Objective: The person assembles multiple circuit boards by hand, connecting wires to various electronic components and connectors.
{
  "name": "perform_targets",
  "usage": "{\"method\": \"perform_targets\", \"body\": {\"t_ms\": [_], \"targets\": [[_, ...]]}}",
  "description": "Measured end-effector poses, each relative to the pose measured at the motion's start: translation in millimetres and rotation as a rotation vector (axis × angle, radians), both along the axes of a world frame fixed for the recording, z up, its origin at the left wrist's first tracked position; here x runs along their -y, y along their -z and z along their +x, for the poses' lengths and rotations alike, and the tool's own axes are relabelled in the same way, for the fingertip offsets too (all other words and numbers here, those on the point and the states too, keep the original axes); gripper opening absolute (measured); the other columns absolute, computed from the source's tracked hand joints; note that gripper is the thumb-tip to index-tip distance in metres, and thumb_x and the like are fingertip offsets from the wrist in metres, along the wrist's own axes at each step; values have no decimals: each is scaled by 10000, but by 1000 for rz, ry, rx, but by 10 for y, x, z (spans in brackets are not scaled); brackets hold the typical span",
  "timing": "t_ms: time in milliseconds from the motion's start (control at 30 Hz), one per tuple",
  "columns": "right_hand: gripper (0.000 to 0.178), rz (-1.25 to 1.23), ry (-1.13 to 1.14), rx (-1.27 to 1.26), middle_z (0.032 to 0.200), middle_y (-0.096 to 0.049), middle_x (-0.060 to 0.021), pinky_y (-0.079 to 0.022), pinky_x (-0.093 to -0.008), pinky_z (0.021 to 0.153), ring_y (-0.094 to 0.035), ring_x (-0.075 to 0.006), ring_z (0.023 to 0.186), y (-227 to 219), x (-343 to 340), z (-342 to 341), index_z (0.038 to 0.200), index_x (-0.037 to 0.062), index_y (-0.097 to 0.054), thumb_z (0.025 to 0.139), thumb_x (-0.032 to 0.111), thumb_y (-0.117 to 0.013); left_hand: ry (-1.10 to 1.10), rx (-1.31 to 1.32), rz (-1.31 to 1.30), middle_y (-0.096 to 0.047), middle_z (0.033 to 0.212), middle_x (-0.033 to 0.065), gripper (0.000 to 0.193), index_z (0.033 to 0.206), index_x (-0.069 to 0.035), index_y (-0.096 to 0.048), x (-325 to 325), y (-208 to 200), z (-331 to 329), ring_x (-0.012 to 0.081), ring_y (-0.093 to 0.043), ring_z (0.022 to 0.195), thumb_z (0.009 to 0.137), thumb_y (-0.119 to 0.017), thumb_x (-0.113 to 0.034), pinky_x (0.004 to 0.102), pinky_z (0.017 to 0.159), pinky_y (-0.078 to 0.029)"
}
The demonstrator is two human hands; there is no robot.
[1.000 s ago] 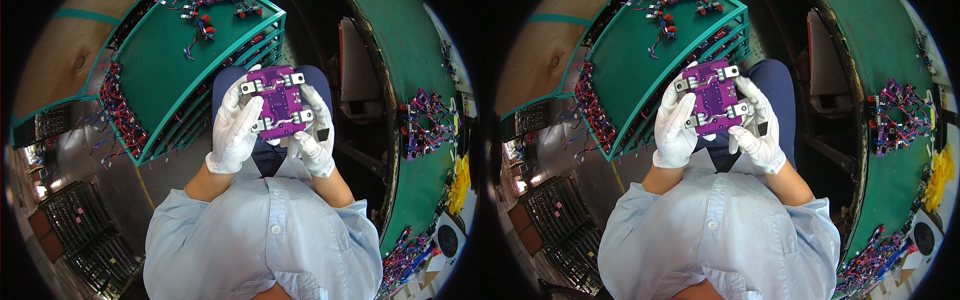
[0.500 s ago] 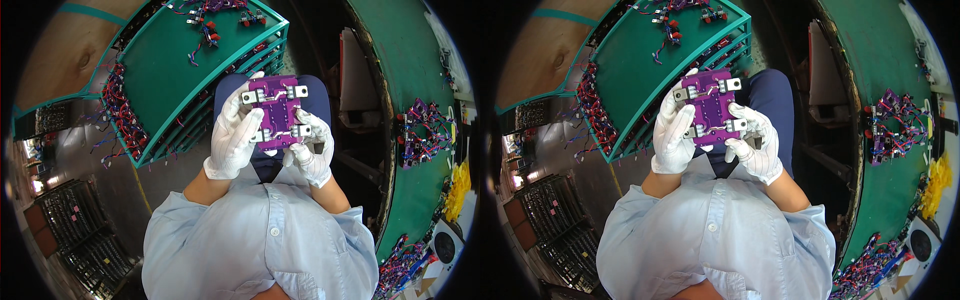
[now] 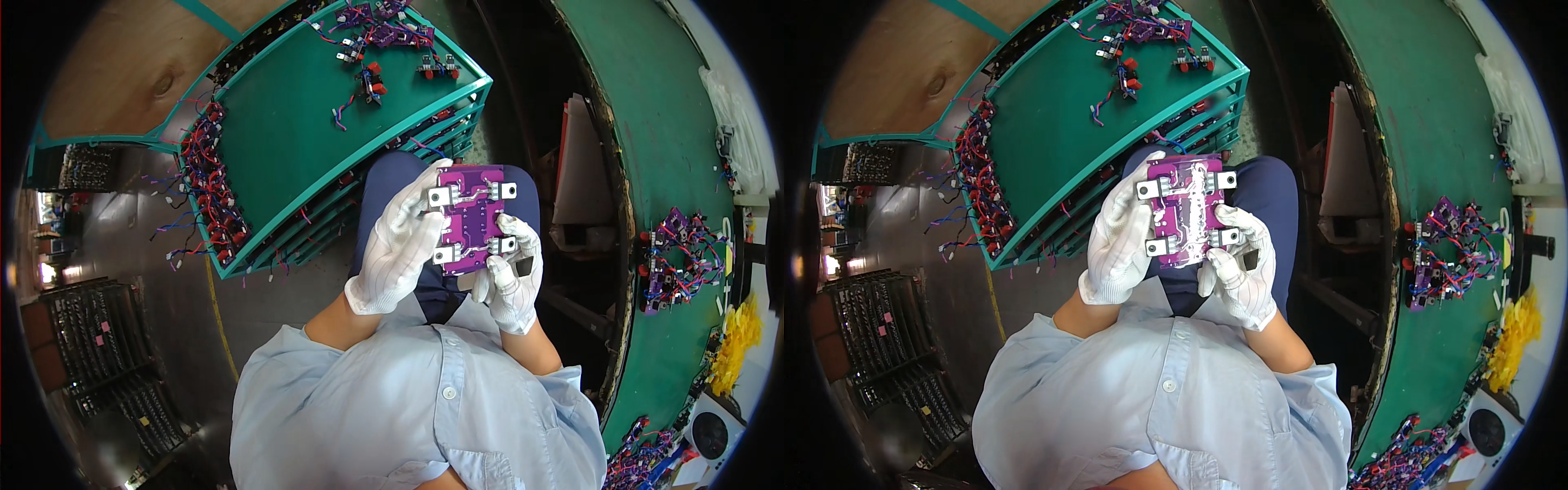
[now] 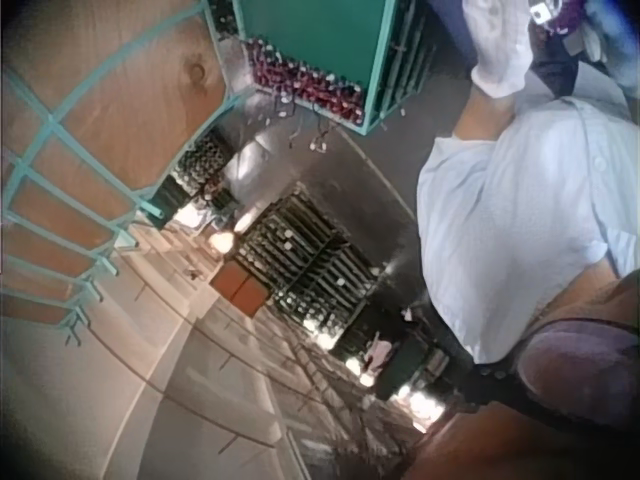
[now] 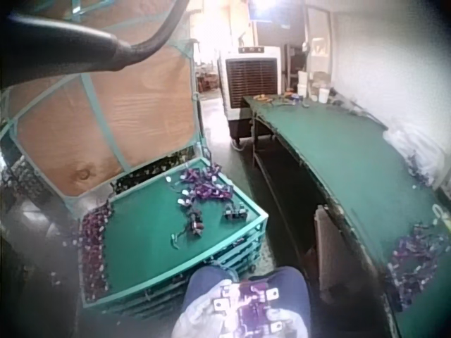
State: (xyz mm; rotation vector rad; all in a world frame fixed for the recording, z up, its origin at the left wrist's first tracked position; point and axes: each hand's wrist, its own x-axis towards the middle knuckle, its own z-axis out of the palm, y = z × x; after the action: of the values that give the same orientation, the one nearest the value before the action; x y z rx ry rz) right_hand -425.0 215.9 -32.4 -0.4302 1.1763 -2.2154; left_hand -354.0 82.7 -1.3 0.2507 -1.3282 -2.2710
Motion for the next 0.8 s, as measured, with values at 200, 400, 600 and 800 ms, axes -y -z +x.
{"method": "perform_targets", "body": {"t_ms": [200, 400, 600, 800], "targets": [[419, -19, -80, -5, 893, -552, -137, -438, -244, 420, -508, -153, 442, -30, 83, 33, 1165, 20, -406, 778, 12, -567, -287, 45, 244, -592, 773, 128, 499, 897, 55, -562, 157, 278, 177, 173, -576, 592, 940, -309, -374, 288, 601, -491], [414, -7, -121, 9, 911, -545, -138, -451, -253, 432, -516, -155, 470, -62, 240, 36, 1157, 29, -399, 769, -8, -537, 104, 368, -158, -596, 885, 104, 615, 901, 41, -534, 149, 622, 335, 146, -546, 811, 919, -233, -495, 231, 771, -418], [387, 88, -256, 14, 891, -543, -129, -439, -244, 424, -508, -141, 466, -38, 431, 144, 1138, 33, -411, 776, 22, -546, 244, -76, 222, -492, 1167, 73, 598, 1301, -29, -286, 198, 764, 145, 137, -497, 1040, 819, -502, -311, 264, 910, -390], [691, 262, -235, -108, 1052, -508, -106, -470, -236, 494, -534, -119, 648, 60, 723, 219, 1326, 77, -239, 771, 173, -639, -65, 2, 106, -509, 923, 18, 256, 1074, -45, -434, 383, 776, 198, 86, -501, 799, 875, -490, -196, 220, 706, -409]]}}
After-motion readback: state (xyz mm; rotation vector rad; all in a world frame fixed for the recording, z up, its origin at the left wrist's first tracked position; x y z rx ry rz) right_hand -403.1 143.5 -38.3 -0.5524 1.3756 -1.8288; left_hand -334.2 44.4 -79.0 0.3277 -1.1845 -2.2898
